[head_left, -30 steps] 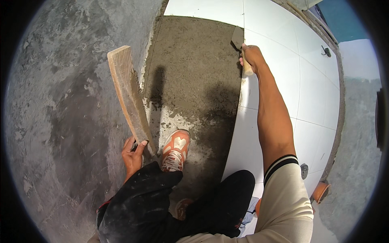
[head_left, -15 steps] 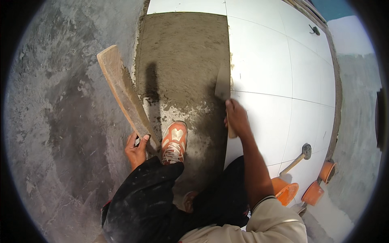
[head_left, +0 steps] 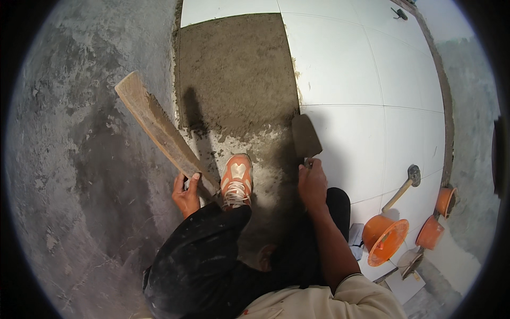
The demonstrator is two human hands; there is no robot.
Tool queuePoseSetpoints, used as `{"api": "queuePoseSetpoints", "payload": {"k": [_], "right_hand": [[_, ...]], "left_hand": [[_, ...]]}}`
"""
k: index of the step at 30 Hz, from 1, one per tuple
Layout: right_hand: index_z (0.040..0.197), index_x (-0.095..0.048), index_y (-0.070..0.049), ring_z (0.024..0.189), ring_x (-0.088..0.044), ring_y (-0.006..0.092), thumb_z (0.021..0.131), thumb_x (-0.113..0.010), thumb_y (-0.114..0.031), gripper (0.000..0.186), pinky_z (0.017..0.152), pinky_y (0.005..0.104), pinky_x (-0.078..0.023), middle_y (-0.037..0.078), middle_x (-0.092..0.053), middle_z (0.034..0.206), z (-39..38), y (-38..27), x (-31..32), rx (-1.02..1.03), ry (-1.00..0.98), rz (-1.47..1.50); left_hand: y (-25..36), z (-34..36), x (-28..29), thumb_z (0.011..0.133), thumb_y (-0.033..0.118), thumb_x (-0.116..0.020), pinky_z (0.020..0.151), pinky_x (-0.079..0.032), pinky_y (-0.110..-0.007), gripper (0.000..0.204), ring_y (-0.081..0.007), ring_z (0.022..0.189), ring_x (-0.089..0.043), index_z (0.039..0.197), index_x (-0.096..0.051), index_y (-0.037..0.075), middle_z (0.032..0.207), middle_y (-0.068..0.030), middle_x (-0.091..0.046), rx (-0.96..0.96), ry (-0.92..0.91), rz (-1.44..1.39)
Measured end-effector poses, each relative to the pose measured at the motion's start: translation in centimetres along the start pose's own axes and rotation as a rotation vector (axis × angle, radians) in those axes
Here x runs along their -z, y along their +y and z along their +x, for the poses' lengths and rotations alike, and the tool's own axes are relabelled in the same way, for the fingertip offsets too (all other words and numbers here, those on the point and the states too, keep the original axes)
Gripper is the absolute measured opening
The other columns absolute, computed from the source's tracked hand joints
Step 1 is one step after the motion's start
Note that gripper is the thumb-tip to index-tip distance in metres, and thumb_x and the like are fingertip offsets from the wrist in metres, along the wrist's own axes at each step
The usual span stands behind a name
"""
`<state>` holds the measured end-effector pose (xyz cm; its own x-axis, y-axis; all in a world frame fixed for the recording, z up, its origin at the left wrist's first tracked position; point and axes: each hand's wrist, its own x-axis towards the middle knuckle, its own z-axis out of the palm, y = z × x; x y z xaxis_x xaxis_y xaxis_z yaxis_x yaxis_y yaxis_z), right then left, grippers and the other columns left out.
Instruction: The person scoops cement from a bucket and spreads it onto the floor using a trowel. They then use a wooden straightedge to level the cement and smooth the surface. Finally, they apply cement onto a tile and spread it evenly.
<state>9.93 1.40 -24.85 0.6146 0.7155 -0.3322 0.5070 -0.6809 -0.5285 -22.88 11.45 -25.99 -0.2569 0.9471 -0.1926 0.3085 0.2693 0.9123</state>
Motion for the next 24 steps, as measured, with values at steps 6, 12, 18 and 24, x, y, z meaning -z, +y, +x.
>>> {"api": "queuePoseSetpoints", "payload": {"k": [6, 12, 18, 24], "right_hand": [[0.128, -0.056, 0.0, 0.114, -0.065, 0.0493, 0.104, -0.067, -0.026, 0.037, 0.097, 0.0564, -0.05, 0.028, -0.07, 0.119, 1.3, 0.0, -0.8, 0.014, -0.022, 0.045], [0.129, -0.057, 0.0, 0.116, -0.065, 0.0505, 0.103, -0.068, -0.026, 0.038, 0.099, 0.0557, -0.049, 0.029, -0.071, 0.118, 2.2, -0.7, -1.9, 0.02, -0.077, 0.127], [0.13, -0.056, 0.0, 0.077, -0.071, 0.0316, 0.106, -0.067, -0.026, 0.037, 0.071, 0.0455, -0.056, 0.022, -0.071, 0.101, 3.5, 0.1, -3.4, 0.079, -0.088, 0.2], [0.129, -0.056, 0.002, 0.115, -0.068, 0.0469, 0.105, -0.064, -0.027, 0.038, 0.097, 0.0525, -0.052, 0.03, -0.071, 0.116, 5.9, -5.3, 0.4, -0.211, -0.229, 0.504]], "left_hand": [[0.4, 0.1, 0.1, 0.094, 0.012, -0.083, 0.1, -0.049, -0.035, 0.036, -0.02, 0.112, -0.065, 0.126, -0.075, -0.004, 0.118, -0.01, -0.072, 0.001, 0.001, 0.029], [-0.2, 0.1, 0.1, 0.094, 0.011, -0.083, 0.1, -0.049, -0.035, 0.036, -0.0195, 0.111, -0.065, 0.125, -0.075, -0.004, 0.118, -0.0096, -0.072, 0.026, 0.016, -0.006], [0.2, 0.3, -0.1, 0.094, 0.012, -0.083, 0.099, -0.049, -0.034, 0.034, -0.0184, 0.109, -0.065, 0.124, -0.075, -0.003, 0.117, -0.0083, -0.072, 0.03, -0.001, 0.035], [-0.2, 0.6, 0.7, 0.095, 0.013, -0.083, 0.099, -0.048, -0.033, 0.034, -0.0187, 0.108, -0.063, 0.123, -0.074, -0.004, 0.115, -0.008, -0.071, -0.001, -0.011, 0.04]]}}
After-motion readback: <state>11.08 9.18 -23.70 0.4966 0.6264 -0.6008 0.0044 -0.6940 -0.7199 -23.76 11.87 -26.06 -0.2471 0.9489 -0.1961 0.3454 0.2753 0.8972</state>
